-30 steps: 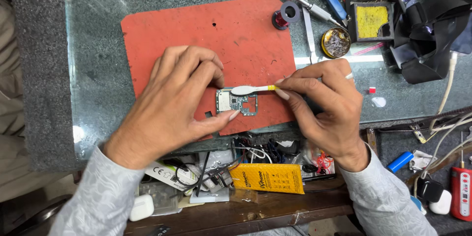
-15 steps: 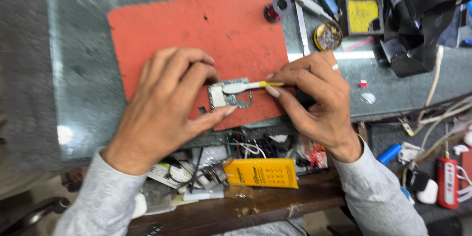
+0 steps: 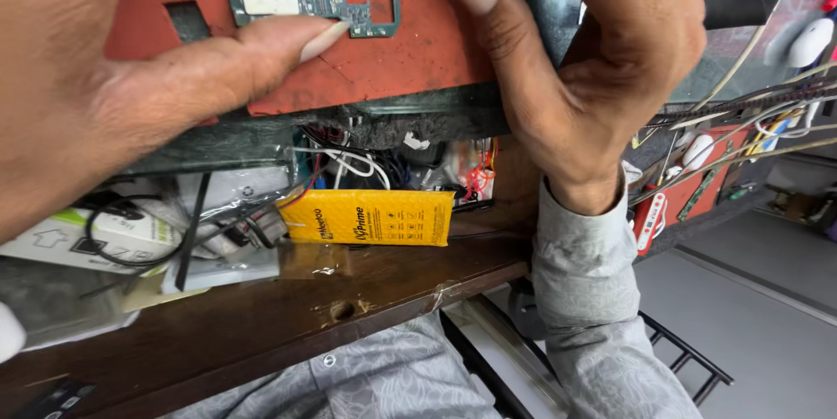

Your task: The person uses a toothbrush to scrub a small circuit board placed on a red mat. The hands hold the board steady while brushing its surface repeatedly. The board is flipped over once to clean the other side.

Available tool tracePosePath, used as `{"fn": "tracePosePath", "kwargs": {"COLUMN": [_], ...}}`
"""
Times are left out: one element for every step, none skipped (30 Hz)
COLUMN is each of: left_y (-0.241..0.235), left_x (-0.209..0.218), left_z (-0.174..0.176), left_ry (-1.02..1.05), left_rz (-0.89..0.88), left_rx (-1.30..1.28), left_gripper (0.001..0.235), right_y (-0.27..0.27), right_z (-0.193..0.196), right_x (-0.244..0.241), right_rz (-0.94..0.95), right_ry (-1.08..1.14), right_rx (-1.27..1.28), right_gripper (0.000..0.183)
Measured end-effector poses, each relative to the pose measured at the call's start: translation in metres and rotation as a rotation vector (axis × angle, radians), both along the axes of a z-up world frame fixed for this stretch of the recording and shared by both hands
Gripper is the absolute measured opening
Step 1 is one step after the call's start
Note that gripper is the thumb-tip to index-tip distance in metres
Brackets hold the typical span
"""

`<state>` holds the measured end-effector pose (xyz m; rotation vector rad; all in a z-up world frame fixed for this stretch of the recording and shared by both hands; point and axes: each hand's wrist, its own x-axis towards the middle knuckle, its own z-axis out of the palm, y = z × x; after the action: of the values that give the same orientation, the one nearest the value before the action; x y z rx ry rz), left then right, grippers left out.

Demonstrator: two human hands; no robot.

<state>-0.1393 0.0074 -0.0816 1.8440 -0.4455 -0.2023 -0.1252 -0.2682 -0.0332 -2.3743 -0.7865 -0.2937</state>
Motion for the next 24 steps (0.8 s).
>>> {"fn": "tracePosePath", "kwargs": {"left_y": [-0.003,-0.007,-0.012,-0.016,-0.019,-0.019,-0.016,-0.013,-0.008,-0.005,-0.002,0.0,0.003,0.005,0.007,0.008,0.008,0.008,0.008,0.008,0.008,0.008,0.009,0.01], "left_x": [0.001,0.003,0.003,0.003,0.003,0.002,0.0,-0.002,-0.004,-0.005,-0.007,-0.008,-0.008,-0.008,-0.008,-0.008,-0.007,-0.006,-0.005,-0.006,-0.006,-0.005,-0.005,-0.005], "left_z": [-0.002,-0.003,-0.005,-0.006,-0.007,-0.009,-0.01,-0.012,-0.012,-0.011,-0.008,-0.005,-0.001,0.004,0.008,0.012,0.015,0.017,0.019,0.019,0.02,0.02,0.021,0.022], "left_ry": [-0.028,-0.026,-0.018,0.021,0.056,0.09,0.127,0.161,0.127,0.087,0.051,-0.005,-0.059,-0.115,-0.145,-0.18,-0.218,-0.22,-0.217,-0.209,-0.205,-0.226,-0.272,-0.317], "left_rz": [-0.008,-0.008,-0.013,-0.012,-0.006,-0.001,0.01,0.022,0.024,0.025,0.031,0.027,0.03,0.034,0.042,0.047,0.04,0.037,0.037,0.036,0.037,0.045,0.048,0.051], "left_rx": [-0.009,-0.021,-0.04,-0.062,-0.077,-0.091,-0.095,-0.096,-0.034,0.037,0.103,0.194,0.287,0.387,0.455,0.526,0.598,0.595,0.586,0.581,0.577,0.563,0.574,0.585], "left_gripper": [0.032,0.032,0.031,0.03,0.03,0.03,0.031,0.032,0.034,0.035,0.037,0.038,0.04,0.041,0.043,0.045,0.046,0.048,0.05,0.049,0.048,0.049,0.049,0.05], "right_y": [-0.002,-0.003,-0.005,-0.006,-0.006,-0.007,-0.005,-0.004,-0.003,-0.002,-0.002,-0.003,-0.003,-0.003,-0.003,-0.003,-0.004,-0.005,-0.006,-0.007,-0.007,-0.007,-0.007,-0.007], "right_z": [0.0,-0.001,-0.001,-0.001,-0.003,-0.001,-0.003,-0.002,0.0,0.002,0.005,0.006,0.007,0.006,0.005,0.003,0.002,0.001,0.0,0.0,-0.001,-0.001,-0.001,-0.001], "right_x": [0.002,0.002,0.002,0.001,0.001,0.001,0.0,-0.001,-0.002,-0.003,-0.004,-0.003,-0.003,-0.002,0.0,0.002,0.002,0.002,0.002,0.002,0.002,0.002,0.001,0.001], "right_rz": [-0.005,-0.006,-0.014,-0.022,-0.028,-0.033,-0.034,-0.033,-0.03,-0.028,-0.024,-0.01,0.005,0.029,0.045,0.061,0.058,0.051,0.046,0.037,0.031,0.026,0.021,0.022], "right_ry": [-0.02,-0.039,-0.041,-0.044,-0.042,-0.032,-0.017,0.006,0.033,0.059,0.09,0.092,0.091,0.06,0.049,0.037,0.042,0.047,0.052,0.059,0.065,0.071,0.082,0.081], "right_rx": [-0.009,-0.032,-0.047,-0.063,-0.057,-0.057,-0.042,-0.032,-0.024,-0.016,-0.019,-0.022,-0.025,-0.026,-0.017,-0.007,0.009,0.019,0.03,0.035,0.04,0.045,0.049,0.047], "right_gripper": [0.011,0.012,0.013,0.014,0.014,0.013,0.012,0.011,0.012,0.013,0.014,0.013,0.012,0.012,0.012,0.013,0.012,0.012,0.011,0.01,0.009,0.009,0.009,0.009]}}
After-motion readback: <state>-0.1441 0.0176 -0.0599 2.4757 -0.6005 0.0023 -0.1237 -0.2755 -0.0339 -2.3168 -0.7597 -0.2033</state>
